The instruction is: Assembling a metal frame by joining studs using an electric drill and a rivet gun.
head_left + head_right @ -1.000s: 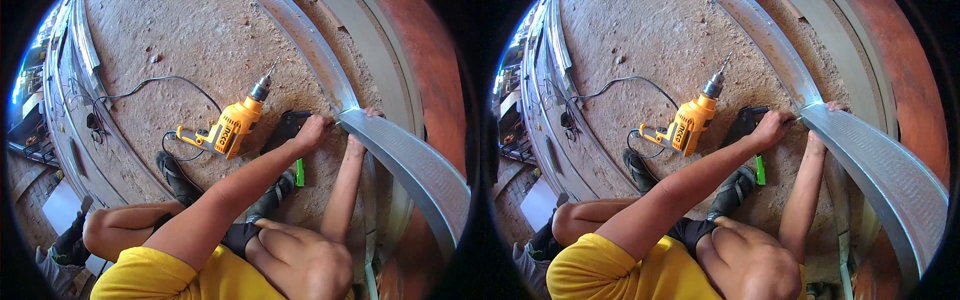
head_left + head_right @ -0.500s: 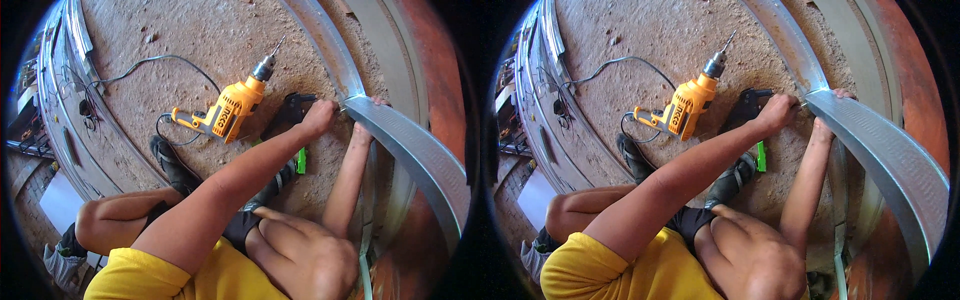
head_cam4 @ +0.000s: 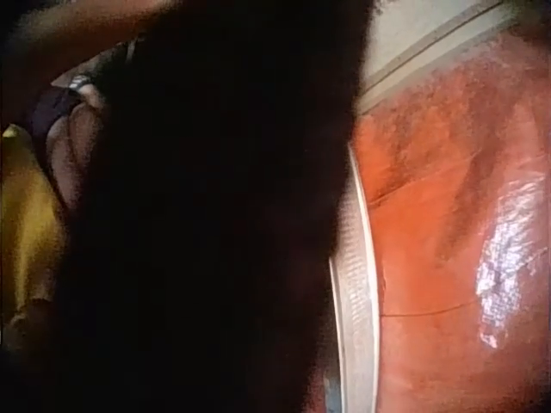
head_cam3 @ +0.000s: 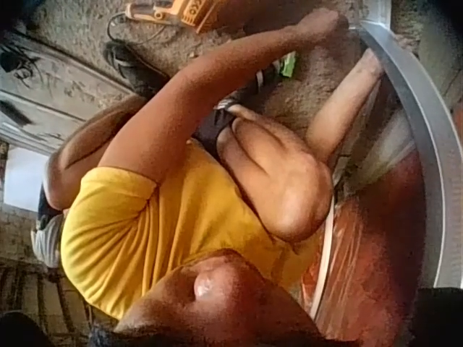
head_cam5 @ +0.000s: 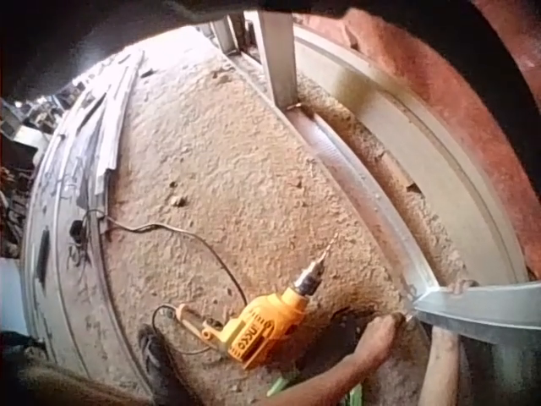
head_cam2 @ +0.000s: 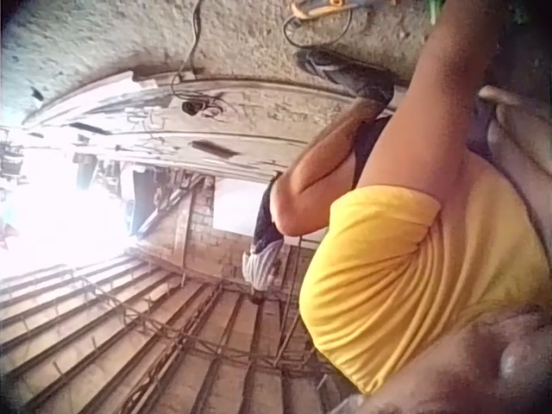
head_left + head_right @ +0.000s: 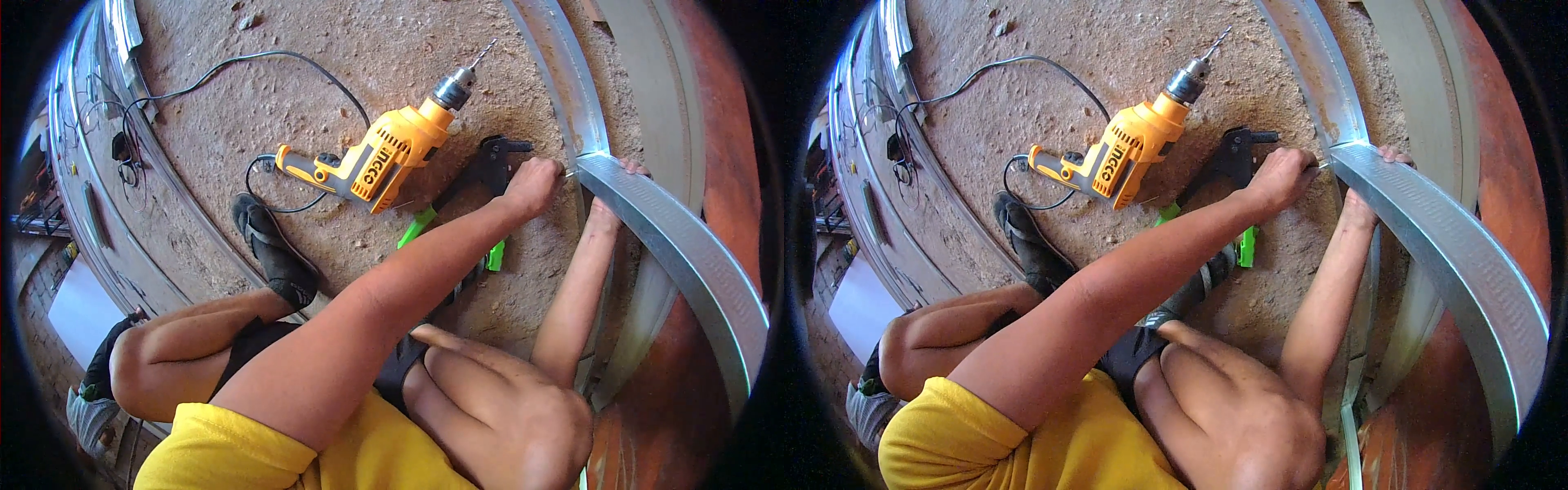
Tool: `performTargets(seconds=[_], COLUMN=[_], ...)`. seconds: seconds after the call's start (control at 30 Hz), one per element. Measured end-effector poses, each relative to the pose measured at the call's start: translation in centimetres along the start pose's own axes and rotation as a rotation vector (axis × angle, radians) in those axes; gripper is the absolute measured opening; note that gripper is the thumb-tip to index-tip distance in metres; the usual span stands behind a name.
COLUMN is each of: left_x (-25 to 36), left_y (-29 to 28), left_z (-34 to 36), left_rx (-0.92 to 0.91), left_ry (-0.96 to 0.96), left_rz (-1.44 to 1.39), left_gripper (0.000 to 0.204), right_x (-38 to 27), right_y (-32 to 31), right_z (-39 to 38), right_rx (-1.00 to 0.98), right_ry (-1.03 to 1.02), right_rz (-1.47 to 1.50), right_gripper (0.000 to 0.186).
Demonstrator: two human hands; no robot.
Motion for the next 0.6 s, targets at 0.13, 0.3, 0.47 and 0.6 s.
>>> performTargets(seconds=[0.13,0.3,0.47,0.6], left_x=[0.2,-0.1,0.9,1.7], left_y=[-0.1,-0.4,0.0,0.0], left_z=[-0.1,0.4,0.7,0.6], left_rx=[0.017,0.01,-0.052,-0.032], left_ry=[-0.001,0.0,0.057,0.106], left_rz=[-0.059,-0.079,0.197,0.277], left_gripper=[0.022,0.022,0.013,0.01], right_x=[-0.1,-0.5,-0.5,-0.3], right_y=[-0.5,0.3,0.0,-0.2], right_z=[0.1,0.5,0.2,0.2], right_rx=[-0.03,-0.028,-0.006,0.008], right_ry=[0.018,0.005,-0.011,-0.01], right_rz=[0.048,0.001,-0.04,0.034], right_gripper=[0.02,0.018,0.017,0.017])
Point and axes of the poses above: each hand's wrist, its own z-axis towards the middle knuckle, its own y-axis out of the palm, x = y × z, the point moved 6 cm from there along z, towards the middle knuckle, and after that the axes turned 11 degrees about -x, right-handed, at the moved point
